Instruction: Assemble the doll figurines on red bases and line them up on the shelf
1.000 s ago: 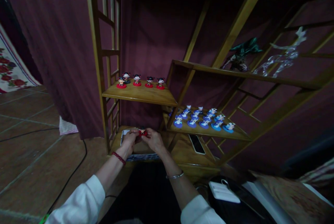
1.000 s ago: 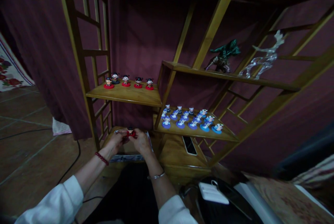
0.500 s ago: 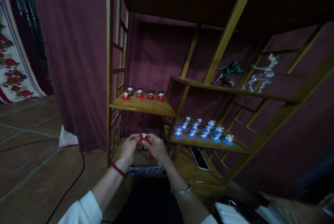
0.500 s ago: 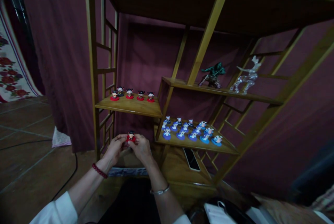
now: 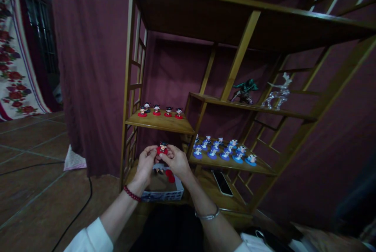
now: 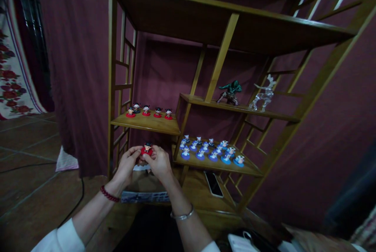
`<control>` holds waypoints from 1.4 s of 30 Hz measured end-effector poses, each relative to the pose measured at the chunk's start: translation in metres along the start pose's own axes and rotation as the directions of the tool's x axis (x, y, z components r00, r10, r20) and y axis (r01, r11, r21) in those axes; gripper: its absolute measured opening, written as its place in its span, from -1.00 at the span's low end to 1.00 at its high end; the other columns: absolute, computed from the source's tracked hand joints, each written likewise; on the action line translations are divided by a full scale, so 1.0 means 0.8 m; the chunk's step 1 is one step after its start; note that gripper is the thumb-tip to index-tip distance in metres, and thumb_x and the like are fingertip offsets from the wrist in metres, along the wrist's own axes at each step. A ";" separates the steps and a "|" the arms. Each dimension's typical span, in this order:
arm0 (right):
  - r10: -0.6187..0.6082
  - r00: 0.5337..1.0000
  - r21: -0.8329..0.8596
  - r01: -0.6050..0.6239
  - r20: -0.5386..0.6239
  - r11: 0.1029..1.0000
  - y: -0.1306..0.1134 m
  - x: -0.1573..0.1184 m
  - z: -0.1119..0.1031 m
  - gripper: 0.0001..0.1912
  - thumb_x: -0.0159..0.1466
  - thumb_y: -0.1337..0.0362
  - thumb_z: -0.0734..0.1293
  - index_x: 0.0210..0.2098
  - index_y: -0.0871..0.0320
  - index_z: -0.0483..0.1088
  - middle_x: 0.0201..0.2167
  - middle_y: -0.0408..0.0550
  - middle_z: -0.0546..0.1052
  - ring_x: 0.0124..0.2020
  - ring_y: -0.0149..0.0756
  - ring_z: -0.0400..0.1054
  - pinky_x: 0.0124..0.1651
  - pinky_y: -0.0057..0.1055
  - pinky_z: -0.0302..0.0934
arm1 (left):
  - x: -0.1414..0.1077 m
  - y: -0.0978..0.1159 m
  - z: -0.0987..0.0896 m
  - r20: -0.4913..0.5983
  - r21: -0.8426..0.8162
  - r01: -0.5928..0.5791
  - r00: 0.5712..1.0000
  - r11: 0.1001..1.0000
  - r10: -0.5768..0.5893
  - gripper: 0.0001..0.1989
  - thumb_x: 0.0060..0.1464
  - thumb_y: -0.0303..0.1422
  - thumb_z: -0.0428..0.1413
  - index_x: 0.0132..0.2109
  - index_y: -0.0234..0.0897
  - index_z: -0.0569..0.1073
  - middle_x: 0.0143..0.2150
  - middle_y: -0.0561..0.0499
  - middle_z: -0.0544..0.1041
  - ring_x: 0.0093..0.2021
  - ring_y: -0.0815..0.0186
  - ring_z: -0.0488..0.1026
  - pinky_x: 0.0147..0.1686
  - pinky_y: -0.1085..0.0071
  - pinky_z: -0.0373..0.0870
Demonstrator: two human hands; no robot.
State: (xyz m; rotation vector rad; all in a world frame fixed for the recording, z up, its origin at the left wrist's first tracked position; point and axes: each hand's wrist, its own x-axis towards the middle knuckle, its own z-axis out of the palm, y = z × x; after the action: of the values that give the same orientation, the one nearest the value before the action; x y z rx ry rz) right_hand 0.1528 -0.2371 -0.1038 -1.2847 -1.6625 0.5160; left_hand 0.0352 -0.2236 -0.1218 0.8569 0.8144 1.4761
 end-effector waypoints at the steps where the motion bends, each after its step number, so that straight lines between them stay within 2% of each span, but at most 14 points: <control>1: -0.009 1.000 0.011 0.009 0.002 1.000 -0.006 0.001 -0.003 -0.71 0.10 0.25 0.34 -0.17 0.17 0.39 -0.40 -0.11 0.55 -0.41 -0.34 0.46 -0.35 -0.47 0.35 | -0.002 0.005 0.002 0.005 0.009 -0.016 1.000 1.000 0.016 -0.70 -0.23 -0.31 0.16 -0.28 -0.38 0.43 -0.53 0.07 0.46 -0.55 0.46 0.33 -0.52 0.51 0.25; 5: -0.053 0.999 -0.003 0.053 0.004 0.999 -0.030 0.004 -0.014 -0.71 0.10 0.25 0.34 -0.17 0.17 0.39 -0.42 -0.11 0.55 -0.42 -0.35 0.46 -0.35 -0.47 0.34 | -0.010 0.026 0.008 0.034 0.059 -0.094 0.995 0.994 0.092 -0.72 -0.17 -0.32 0.12 -0.25 -0.38 0.42 -0.49 0.06 0.45 -0.51 0.45 0.35 -0.51 0.51 0.27; 10: -0.115 0.993 -0.071 0.113 -0.031 0.991 -0.055 0.014 -0.023 -0.80 0.10 0.25 0.34 -0.27 0.15 0.39 -0.45 -0.15 0.54 -0.49 -0.41 0.42 -0.42 -0.52 0.28 | -0.009 0.043 0.013 0.035 0.076 -0.184 0.983 0.980 0.181 -0.73 -0.13 -0.33 0.11 -0.22 -0.34 0.37 -0.48 0.10 0.42 -0.49 0.44 0.38 -0.52 0.52 0.29; 16: -0.158 0.987 -0.201 0.149 -0.034 0.968 -0.080 0.033 -0.031 -0.85 0.11 0.23 0.34 -0.32 0.13 0.39 -0.50 -0.19 0.52 -0.53 -0.43 0.39 -0.46 -0.55 0.20 | 0.010 0.059 0.017 0.066 0.110 -0.308 0.951 0.945 0.302 -0.76 -0.10 -0.32 0.10 -0.24 -0.35 0.39 -0.44 0.05 0.46 -0.47 0.42 0.39 -0.50 0.52 0.32; 21: -0.173 0.983 -0.296 0.149 -0.057 0.944 -0.096 0.057 -0.039 -0.83 0.10 0.20 0.35 -0.33 0.12 0.38 -0.49 -0.21 0.51 -0.53 -0.44 0.37 -0.45 -0.55 0.16 | 0.027 0.072 0.021 0.110 0.219 -0.406 0.914 0.887 0.391 -0.75 0.00 -0.31 0.04 -0.18 -0.35 0.42 -0.35 -0.03 0.51 -0.39 0.37 0.43 -0.45 0.48 0.35; 23: -0.162 0.984 -0.317 0.133 -0.068 0.939 -0.097 0.068 -0.041 -0.80 0.09 0.17 0.36 -0.32 0.11 0.39 -0.48 -0.21 0.50 -0.53 -0.44 0.36 -0.44 -0.54 0.15 | 0.036 0.074 0.022 0.125 0.284 -0.440 0.898 0.852 0.422 -0.74 0.01 -0.36 0.02 -0.13 -0.33 0.42 -0.27 -0.06 0.52 -0.34 0.35 0.44 -0.37 0.44 0.38; 26: -0.152 0.985 -0.354 0.116 -0.077 0.928 -0.095 0.084 -0.042 -0.79 0.09 0.14 0.35 -0.33 0.11 0.39 -0.47 -0.20 0.50 -0.51 -0.43 0.34 -0.45 -0.53 0.12 | 0.049 0.076 0.020 0.171 0.405 -0.533 0.843 0.743 0.511 -0.71 0.01 -0.42 0.00 -0.09 -0.31 0.43 -0.17 -0.08 0.50 -0.23 0.32 0.44 -0.16 0.35 0.37; 29: -0.138 0.988 -0.413 0.096 -0.072 0.906 -0.093 0.098 -0.041 -0.82 0.11 0.14 0.34 -0.38 0.13 0.39 -0.52 -0.19 0.48 -0.51 -0.42 0.32 -0.46 -0.52 0.09 | 0.054 0.080 0.020 0.243 0.530 -0.616 0.769 0.583 0.592 -0.71 0.04 -0.45 -0.03 -0.08 -0.31 0.43 -0.14 -0.10 0.48 -0.17 0.30 0.43 -0.06 0.29 0.35; 33: -0.105 0.993 -0.481 0.069 -0.048 0.874 -0.090 0.117 -0.041 -0.83 0.13 0.16 0.34 -0.40 0.15 0.39 -0.52 -0.17 0.47 -0.51 -0.41 0.31 -0.46 -0.51 0.06 | 0.052 0.091 0.020 0.339 0.691 -0.657 0.664 0.302 0.667 -0.67 0.06 -0.51 -0.08 -0.05 -0.29 0.43 -0.10 -0.10 0.47 -0.08 0.23 0.39 0.00 0.22 0.32; 36: -0.086 0.996 -0.507 0.054 -0.039 0.860 -0.087 0.132 -0.038 -0.85 0.13 0.18 0.34 -0.38 0.14 0.40 -0.47 -0.15 0.50 -0.44 -0.39 0.35 -0.42 -0.51 0.09 | 0.055 0.094 0.019 0.444 0.736 -0.670 0.587 0.098 0.677 -0.66 0.07 -0.53 -0.09 -0.05 -0.32 0.45 -0.05 -0.13 0.47 -0.01 0.19 0.35 0.06 0.20 0.29; 39: -0.070 0.997 -0.535 0.043 -0.030 0.844 -0.085 0.145 -0.034 -0.85 0.13 0.19 0.35 -0.36 0.14 0.41 -0.42 -0.13 0.52 -0.38 -0.36 0.38 -0.37 -0.50 0.12 | 0.063 0.092 0.017 0.507 0.749 -0.662 0.551 -0.023 0.663 -0.66 0.08 -0.52 -0.09 -0.05 -0.35 0.46 0.00 -0.16 0.47 0.08 0.15 0.30 0.12 0.17 0.24; 42: -0.050 0.999 -0.543 0.030 -0.022 0.839 -0.084 0.156 -0.029 -0.85 0.13 0.19 0.35 -0.34 0.12 0.42 -0.37 -0.11 0.55 -0.32 -0.34 0.40 -0.33 -0.50 0.15 | 0.073 0.091 0.015 0.537 0.758 -0.647 0.548 -0.081 0.642 -0.65 0.11 -0.51 -0.11 -0.02 -0.35 0.44 0.00 -0.15 0.48 0.14 0.13 0.26 0.14 0.14 0.23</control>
State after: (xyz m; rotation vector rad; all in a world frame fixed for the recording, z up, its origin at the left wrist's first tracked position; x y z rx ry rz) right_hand 0.1372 -0.1530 0.0117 -1.6441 -1.8746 -0.0230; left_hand 0.0079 -0.1702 -0.0495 2.5181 1.4047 1.7263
